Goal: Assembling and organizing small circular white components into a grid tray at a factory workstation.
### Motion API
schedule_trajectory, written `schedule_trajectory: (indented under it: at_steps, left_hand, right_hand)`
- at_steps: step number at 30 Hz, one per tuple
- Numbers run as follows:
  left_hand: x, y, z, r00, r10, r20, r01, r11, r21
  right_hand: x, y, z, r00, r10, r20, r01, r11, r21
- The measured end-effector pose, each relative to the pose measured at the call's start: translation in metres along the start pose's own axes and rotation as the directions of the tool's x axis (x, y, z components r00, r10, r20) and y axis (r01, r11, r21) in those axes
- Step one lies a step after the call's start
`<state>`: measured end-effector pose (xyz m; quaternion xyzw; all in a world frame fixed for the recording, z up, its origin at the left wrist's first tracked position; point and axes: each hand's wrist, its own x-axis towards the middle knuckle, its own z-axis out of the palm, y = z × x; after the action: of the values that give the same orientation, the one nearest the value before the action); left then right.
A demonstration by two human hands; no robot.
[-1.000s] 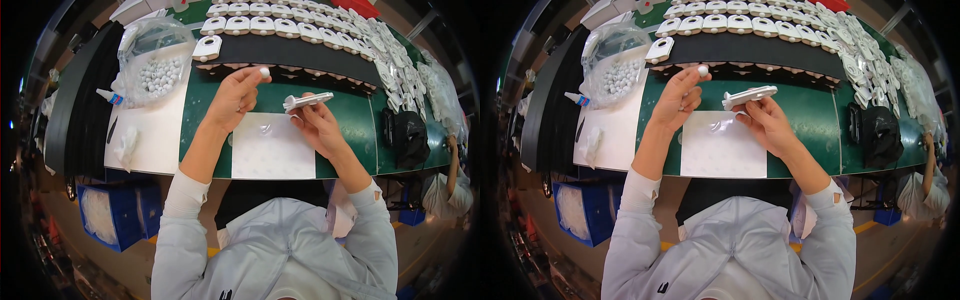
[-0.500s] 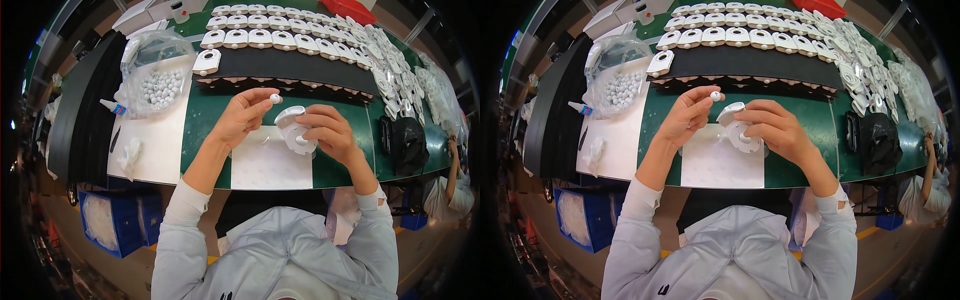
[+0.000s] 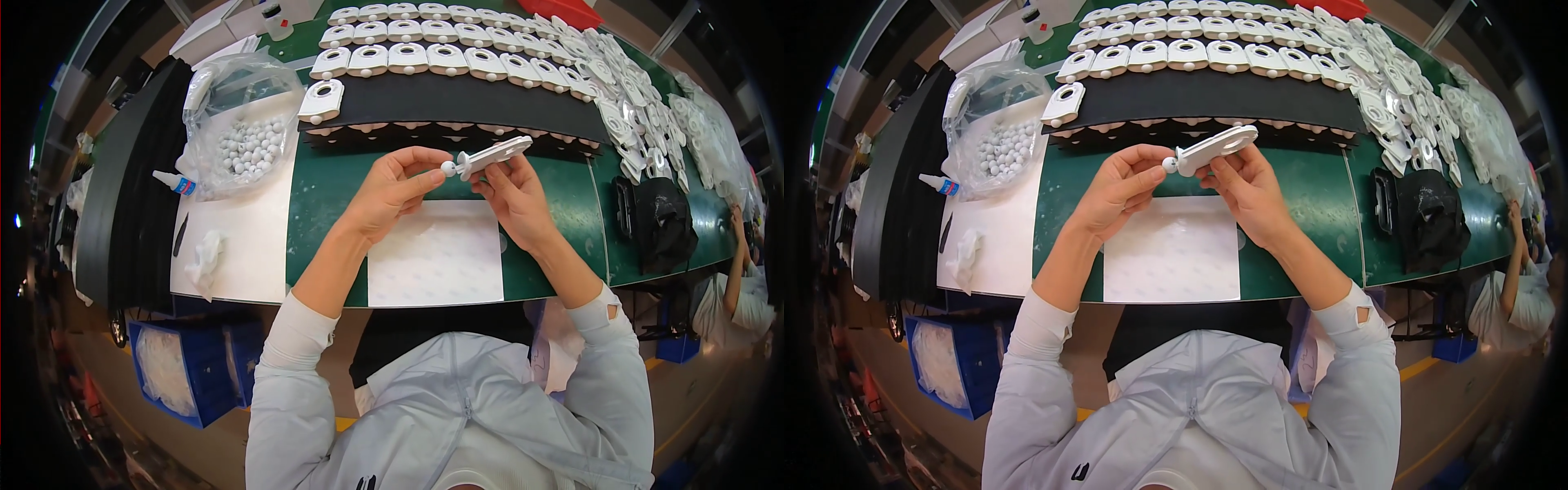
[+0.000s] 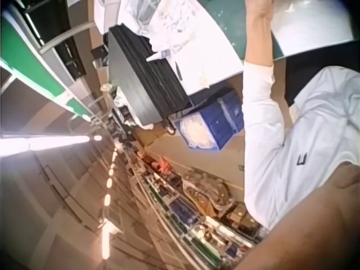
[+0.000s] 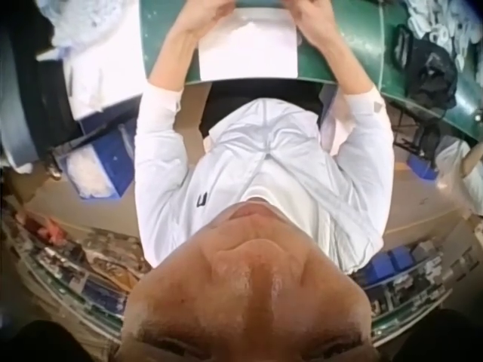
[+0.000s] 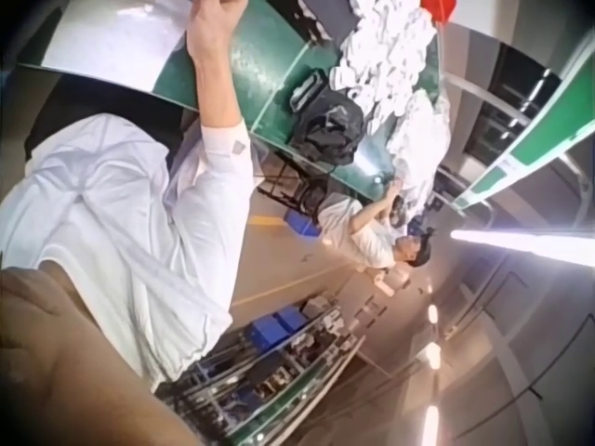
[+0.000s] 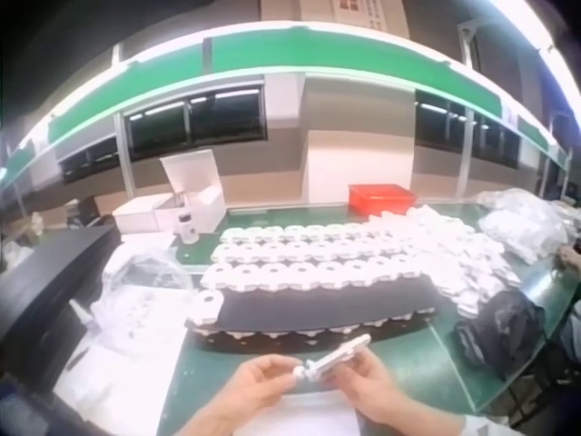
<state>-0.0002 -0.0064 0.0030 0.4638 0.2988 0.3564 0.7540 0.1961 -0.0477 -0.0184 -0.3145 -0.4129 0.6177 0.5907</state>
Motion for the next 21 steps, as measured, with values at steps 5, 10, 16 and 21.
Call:
schedule_trajectory:
  at_steps: [5,10,16,21]
  left_hand:
    - [-0.001,0.0,0.0,1.0,0.013,-0.006,-0.013,0.999,0.03]
    - [0.0,-0.001,0.002,1.0,0.015,-0.019,-0.014,0.998,0.056]
    - [0.003,-0.007,0.007,0.96,0.272,-0.063,-0.234,0.907,0.351]
    - [0.003,-0.009,-0.003,0.932,0.363,-0.018,-0.339,0.884,0.322]
  right_hand:
    - [0.001,0.002,-0.002,0.999,-0.008,0.034,0.008,1.0,0.006]
    - [0.0,0.002,-0.003,1.0,-0.006,0.027,0.006,1.0,0.005]
    - [-0.001,-0.004,0.008,0.999,0.044,0.028,-0.043,0.998,-0.036]
    - [0.013,-0.018,0.024,0.992,-0.012,0.128,0.045,0.965,-0.257]
